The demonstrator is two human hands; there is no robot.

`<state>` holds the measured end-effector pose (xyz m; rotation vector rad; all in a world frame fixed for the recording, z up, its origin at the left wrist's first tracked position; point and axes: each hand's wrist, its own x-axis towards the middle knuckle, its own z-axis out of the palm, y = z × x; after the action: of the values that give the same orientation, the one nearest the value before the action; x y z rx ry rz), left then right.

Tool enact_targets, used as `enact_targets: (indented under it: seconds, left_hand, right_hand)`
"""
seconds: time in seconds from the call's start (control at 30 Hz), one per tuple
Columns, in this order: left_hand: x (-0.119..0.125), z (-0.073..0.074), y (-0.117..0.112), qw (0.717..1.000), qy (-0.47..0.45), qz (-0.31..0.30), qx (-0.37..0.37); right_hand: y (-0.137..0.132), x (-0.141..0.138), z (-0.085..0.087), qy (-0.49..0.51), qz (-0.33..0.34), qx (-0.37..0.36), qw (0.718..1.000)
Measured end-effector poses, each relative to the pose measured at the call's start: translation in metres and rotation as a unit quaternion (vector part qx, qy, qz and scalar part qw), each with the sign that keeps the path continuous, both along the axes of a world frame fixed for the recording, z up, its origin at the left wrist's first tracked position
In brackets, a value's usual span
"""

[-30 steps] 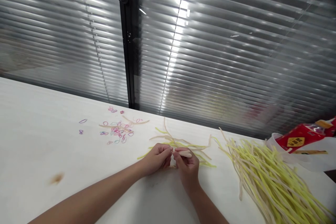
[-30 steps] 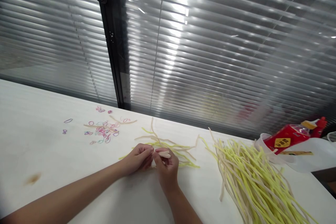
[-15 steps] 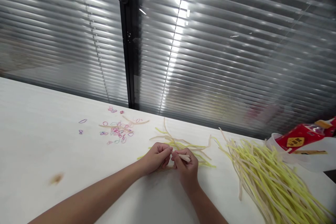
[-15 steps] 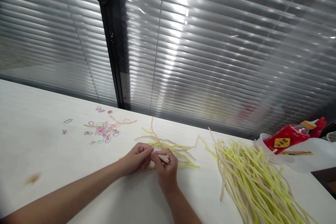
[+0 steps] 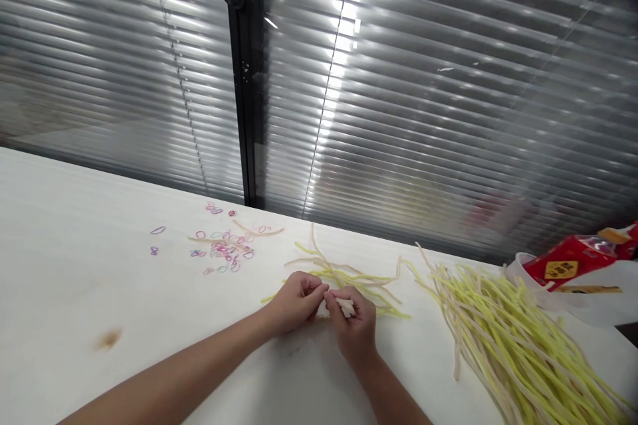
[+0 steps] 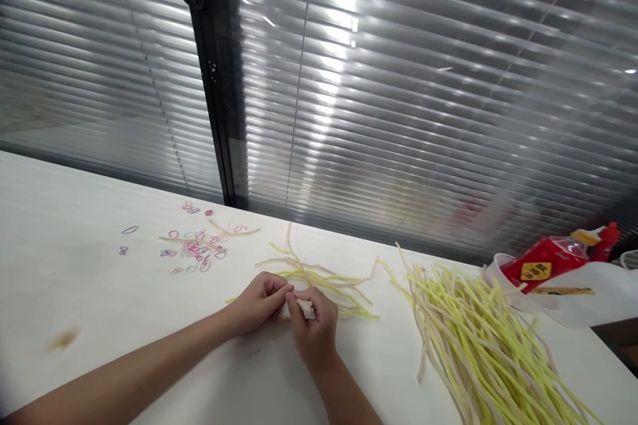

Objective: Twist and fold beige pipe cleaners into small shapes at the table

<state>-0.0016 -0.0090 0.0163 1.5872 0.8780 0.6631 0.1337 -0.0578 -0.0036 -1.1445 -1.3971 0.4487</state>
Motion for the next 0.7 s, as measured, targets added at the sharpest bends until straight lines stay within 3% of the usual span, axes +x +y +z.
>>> enact_targets:
  seconds: [0.23, 0.43, 0.7]
  left_hand:
    - [0.003, 0.0, -0.002, 0.994, -0.107, -0.005, -0.028]
    - [0.003, 0.003, -0.003, 0.991, -0.13, -0.018, -0.042]
    - [0.006, 0.0, -0.001, 0.98, -0.184, 0.042, -0.059]
  right_hand:
    - [0.005, -0.001, -0.006, 0.147, 0.012, -0.064, 0.987]
    - [0.007, -0.001, -0.004, 0.201, 0.024, -0.093, 0.975]
    - [0.008, -0.005, 0.004, 0.288, -0.034, -0.13, 0.948]
